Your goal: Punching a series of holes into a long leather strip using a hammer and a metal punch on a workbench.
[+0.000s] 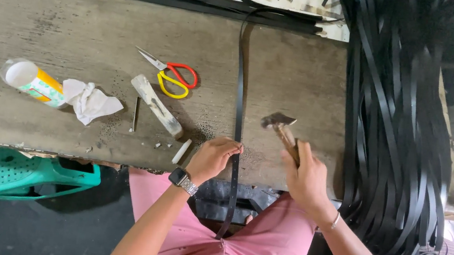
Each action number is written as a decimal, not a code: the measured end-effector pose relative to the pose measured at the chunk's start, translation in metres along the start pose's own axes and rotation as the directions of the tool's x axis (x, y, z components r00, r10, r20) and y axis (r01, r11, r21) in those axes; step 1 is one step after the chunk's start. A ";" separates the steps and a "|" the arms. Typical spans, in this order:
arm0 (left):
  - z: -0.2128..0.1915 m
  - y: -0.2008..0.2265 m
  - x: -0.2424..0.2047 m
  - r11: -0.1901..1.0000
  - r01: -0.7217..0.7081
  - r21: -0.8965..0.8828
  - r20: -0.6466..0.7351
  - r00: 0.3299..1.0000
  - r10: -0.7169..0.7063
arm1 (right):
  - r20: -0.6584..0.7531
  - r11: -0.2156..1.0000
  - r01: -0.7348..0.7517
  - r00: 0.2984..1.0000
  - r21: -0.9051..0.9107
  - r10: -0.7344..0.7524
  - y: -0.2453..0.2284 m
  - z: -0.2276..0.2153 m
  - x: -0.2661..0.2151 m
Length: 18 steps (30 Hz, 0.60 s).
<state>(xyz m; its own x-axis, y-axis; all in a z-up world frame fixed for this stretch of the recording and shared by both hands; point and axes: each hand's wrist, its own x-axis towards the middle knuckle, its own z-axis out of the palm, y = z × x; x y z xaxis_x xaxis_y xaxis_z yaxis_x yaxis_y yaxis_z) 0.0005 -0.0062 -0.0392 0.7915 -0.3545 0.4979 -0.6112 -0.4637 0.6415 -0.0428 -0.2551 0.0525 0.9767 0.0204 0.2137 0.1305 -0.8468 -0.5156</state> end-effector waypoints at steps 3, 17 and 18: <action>-0.024 0.030 0.016 1.000 0.012 -0.019 0.030 0.999 -0.011 | -0.122 0.927 0.037 0.989 -0.373 -0.088 0.031 0.012 0.021; -0.025 0.019 0.022 0.909 0.238 -0.341 -0.094 0.954 -0.285 | 0.089 0.914 0.393 0.919 -0.105 -0.385 -0.014 0.083 0.012; -0.021 0.012 0.020 0.762 0.335 -0.554 -0.107 0.879 -0.465 | 0.108 0.920 0.379 0.923 -0.100 -0.369 -0.016 0.078 0.011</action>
<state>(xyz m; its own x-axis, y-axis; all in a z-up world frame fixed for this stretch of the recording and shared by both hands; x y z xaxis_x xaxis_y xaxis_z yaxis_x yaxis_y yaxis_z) 0.0093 -0.0022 -0.0092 0.9794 -0.0092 0.2019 -0.2021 -0.0222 0.9791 -0.0205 -0.1999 -0.0017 0.8720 0.3887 0.2976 0.4733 -0.8245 -0.3102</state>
